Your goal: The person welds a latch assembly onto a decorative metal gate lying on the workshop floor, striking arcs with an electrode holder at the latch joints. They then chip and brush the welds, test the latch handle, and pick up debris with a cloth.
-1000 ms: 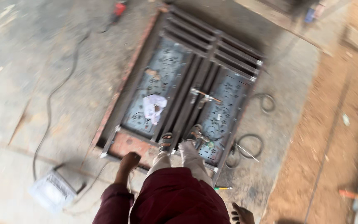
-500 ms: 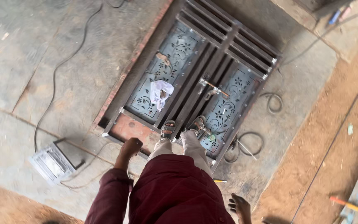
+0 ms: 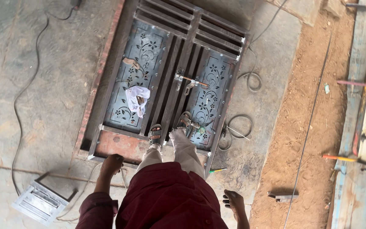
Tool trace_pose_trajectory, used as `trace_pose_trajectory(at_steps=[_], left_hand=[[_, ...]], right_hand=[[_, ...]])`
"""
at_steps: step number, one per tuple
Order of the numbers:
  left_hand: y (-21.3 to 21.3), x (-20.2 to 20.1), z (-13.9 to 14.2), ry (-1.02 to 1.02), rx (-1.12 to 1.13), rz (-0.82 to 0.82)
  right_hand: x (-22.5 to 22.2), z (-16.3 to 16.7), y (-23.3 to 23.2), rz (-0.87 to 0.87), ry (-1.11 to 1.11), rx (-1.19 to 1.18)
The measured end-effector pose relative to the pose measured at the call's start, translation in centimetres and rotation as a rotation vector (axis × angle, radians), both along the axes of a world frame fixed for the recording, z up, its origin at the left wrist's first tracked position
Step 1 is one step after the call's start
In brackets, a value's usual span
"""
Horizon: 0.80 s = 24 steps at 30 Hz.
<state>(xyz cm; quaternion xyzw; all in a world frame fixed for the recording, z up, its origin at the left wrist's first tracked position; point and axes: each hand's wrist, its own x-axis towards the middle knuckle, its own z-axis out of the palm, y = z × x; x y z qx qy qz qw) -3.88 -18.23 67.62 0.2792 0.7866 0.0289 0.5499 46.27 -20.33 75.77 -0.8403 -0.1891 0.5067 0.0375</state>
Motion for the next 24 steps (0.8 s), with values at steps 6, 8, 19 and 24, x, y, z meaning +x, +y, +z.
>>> trace_pose_trajectory(at_steps=[6, 8, 19, 24], left_hand=[[1.3, -0.3, 1.2, 0.049, 0.057, -0.143], [2.1, -0.1, 1.6, 0.078, -0.011, -0.128], [7.8, 1.9, 0.6, 0.107, -0.024, -0.071], [9.4, 2.0, -1.2, 0.096, 0.038, -0.079]], right_hand=[[-1.4, 0.2, -0.5, -0.039, 0.005, -0.043], [-1.7, 0.3, -0.6, -0.054, 0.02, -0.049], [-0.7, -3.1, 4.0, -0.059, 0.053, -0.101], [0.0, -7.2, 7.5, -0.014, 0.096, -0.015]])
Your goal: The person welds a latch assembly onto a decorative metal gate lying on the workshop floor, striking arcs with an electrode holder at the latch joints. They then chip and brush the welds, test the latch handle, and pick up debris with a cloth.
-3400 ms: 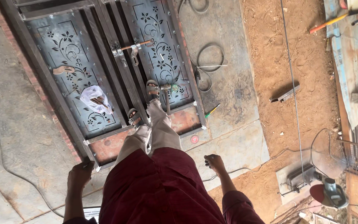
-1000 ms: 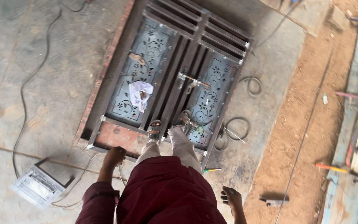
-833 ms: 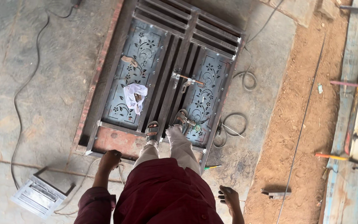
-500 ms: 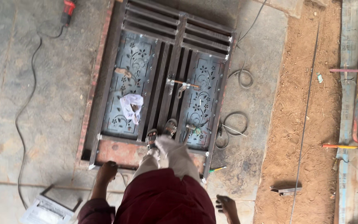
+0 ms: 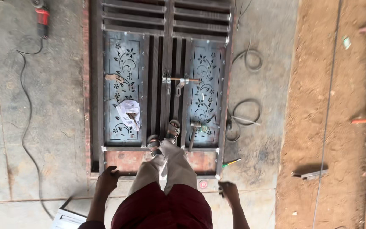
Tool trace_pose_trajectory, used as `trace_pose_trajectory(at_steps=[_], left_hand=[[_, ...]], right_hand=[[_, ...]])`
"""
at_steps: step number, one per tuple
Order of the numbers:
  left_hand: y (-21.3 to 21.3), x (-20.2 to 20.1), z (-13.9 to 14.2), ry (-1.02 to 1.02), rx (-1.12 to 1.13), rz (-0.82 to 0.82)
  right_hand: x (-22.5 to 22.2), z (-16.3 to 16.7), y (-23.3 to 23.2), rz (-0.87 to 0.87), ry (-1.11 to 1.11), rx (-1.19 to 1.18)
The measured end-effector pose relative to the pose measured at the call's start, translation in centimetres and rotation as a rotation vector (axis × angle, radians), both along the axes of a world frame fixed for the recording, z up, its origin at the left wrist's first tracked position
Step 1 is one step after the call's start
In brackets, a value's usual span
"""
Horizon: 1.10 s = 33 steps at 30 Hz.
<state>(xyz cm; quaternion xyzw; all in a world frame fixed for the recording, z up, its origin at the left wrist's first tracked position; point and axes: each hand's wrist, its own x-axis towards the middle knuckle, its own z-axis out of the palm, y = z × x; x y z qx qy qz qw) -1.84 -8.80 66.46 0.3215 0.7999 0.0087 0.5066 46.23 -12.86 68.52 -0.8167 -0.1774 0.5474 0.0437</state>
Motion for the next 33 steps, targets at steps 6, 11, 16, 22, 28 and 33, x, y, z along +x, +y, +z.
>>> trace_pose_trajectory(at_steps=[6, 11, 16, 22, 28, 33], left_hand=[[1.5, 1.2, -3.7, -0.056, -0.04, 0.019], [2.5, 4.9, -7.8, -0.001, 0.072, -0.284], [5.4, 7.2, -13.4, -0.114, 0.194, -0.377], [14.5, 5.0, -27.6, 0.057, 0.202, -0.652], [19.8, 0.0, -44.8, 0.208, 0.248, -0.839], [12.5, 2.1, -49.4, 0.367, -0.001, -0.965]], right_hand=[[-0.1, -5.7, 4.4, 0.006, 0.021, 0.104], [-5.7, -10.4, 7.5, -0.092, 0.128, 0.124], [-15.7, -17.5, 8.8, 0.05, 0.234, 0.25], [-26.8, -28.0, 7.3, 0.189, 0.223, 0.343], [-31.0, -29.3, 2.5, 0.398, 0.395, -0.071], [-28.9, -27.9, 0.4, 0.419, 0.372, -0.334]])
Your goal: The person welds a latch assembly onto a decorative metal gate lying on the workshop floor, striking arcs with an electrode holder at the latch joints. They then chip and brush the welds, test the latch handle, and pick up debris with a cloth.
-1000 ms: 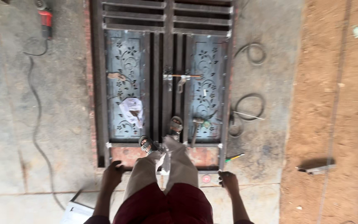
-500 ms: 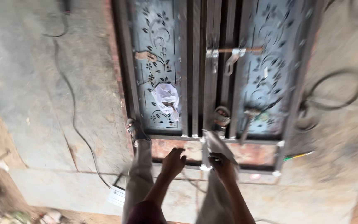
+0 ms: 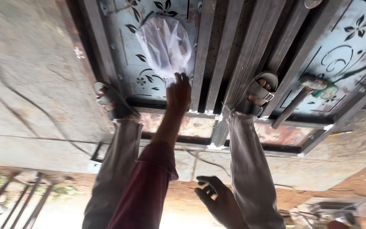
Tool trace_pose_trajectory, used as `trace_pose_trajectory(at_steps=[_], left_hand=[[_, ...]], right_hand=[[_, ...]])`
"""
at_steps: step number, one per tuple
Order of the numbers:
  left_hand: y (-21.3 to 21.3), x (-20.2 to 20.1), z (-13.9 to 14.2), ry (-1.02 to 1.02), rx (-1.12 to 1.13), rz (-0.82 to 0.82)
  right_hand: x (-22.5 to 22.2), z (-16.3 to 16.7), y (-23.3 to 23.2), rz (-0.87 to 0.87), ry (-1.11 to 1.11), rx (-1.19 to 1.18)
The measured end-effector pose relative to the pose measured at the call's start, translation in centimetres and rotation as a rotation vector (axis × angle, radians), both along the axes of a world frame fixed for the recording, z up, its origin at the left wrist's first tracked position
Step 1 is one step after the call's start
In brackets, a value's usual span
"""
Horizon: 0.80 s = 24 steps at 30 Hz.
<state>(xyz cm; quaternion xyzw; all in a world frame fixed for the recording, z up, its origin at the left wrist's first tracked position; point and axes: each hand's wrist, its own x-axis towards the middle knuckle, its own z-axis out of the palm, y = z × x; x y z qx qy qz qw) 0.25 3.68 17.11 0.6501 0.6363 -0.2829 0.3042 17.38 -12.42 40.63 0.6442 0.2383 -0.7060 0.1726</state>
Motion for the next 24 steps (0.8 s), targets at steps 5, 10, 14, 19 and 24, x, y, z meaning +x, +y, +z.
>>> trace_pose_trajectory(at_steps=[5, 10, 14, 19, 24], left_hand=[[-3.3, 0.8, -3.1, 0.115, 0.266, 0.11], [-0.1, -1.7, -5.2, -0.029, 0.034, 0.324], [2.2, -5.4, -2.1, -0.295, -0.042, 0.306], [2.0, -13.1, 4.0, -0.495, -0.017, 0.342], [-2.9, -11.9, 6.0, -0.577, 0.087, 0.302]], right_hand=[[1.9, -0.7, -1.5, 0.029, -0.096, -0.027], [2.3, -0.8, -3.6, -0.005, -0.097, -0.08], [2.2, -2.2, -5.0, -0.05, -0.061, 0.008], [1.6, -4.4, -6.5, -0.082, -0.036, -0.024], [2.0, -6.4, -9.1, -0.115, -0.062, -0.029]])
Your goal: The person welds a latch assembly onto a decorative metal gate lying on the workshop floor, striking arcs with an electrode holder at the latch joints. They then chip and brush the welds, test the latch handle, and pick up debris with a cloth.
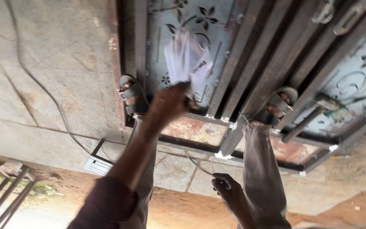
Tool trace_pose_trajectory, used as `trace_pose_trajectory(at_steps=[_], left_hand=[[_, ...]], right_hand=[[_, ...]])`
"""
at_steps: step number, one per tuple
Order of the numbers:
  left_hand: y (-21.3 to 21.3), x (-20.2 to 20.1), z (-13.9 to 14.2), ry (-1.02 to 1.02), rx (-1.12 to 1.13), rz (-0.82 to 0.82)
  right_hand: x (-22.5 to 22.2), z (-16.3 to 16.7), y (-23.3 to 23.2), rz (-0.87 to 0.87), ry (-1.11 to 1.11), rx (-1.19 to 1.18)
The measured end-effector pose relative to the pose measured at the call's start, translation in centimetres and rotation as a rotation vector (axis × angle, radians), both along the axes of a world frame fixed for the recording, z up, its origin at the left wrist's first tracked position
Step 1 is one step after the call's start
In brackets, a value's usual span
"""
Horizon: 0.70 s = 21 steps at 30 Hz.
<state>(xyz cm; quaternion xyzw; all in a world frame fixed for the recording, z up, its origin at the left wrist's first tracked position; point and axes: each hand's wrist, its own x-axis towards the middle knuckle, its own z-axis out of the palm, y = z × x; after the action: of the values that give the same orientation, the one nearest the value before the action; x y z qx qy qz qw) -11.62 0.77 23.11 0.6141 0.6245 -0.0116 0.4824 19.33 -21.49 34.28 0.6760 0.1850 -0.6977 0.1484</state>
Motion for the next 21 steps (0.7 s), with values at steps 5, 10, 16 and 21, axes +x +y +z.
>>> trace_pose_trajectory(at_steps=[5, 10, 16, 21], left_hand=[[-3.3, 2.2, 1.9, -0.047, -0.078, 0.424], [-3.1, -5.6, 4.9, -0.038, -0.174, 0.804], [-5.8, -11.6, 6.2, 0.091, -0.36, 0.959], [-7.6, -17.5, 3.9, 0.021, -0.012, 1.239]], right_hand=[[1.2, -2.4, -1.1, 0.066, 0.058, -0.007], [0.6, -3.3, 0.8, 0.043, -0.033, 0.123], [-1.5, -3.1, 3.2, 0.138, -0.064, 0.104], [-3.3, -2.9, 3.9, 0.142, -0.091, 0.077]])
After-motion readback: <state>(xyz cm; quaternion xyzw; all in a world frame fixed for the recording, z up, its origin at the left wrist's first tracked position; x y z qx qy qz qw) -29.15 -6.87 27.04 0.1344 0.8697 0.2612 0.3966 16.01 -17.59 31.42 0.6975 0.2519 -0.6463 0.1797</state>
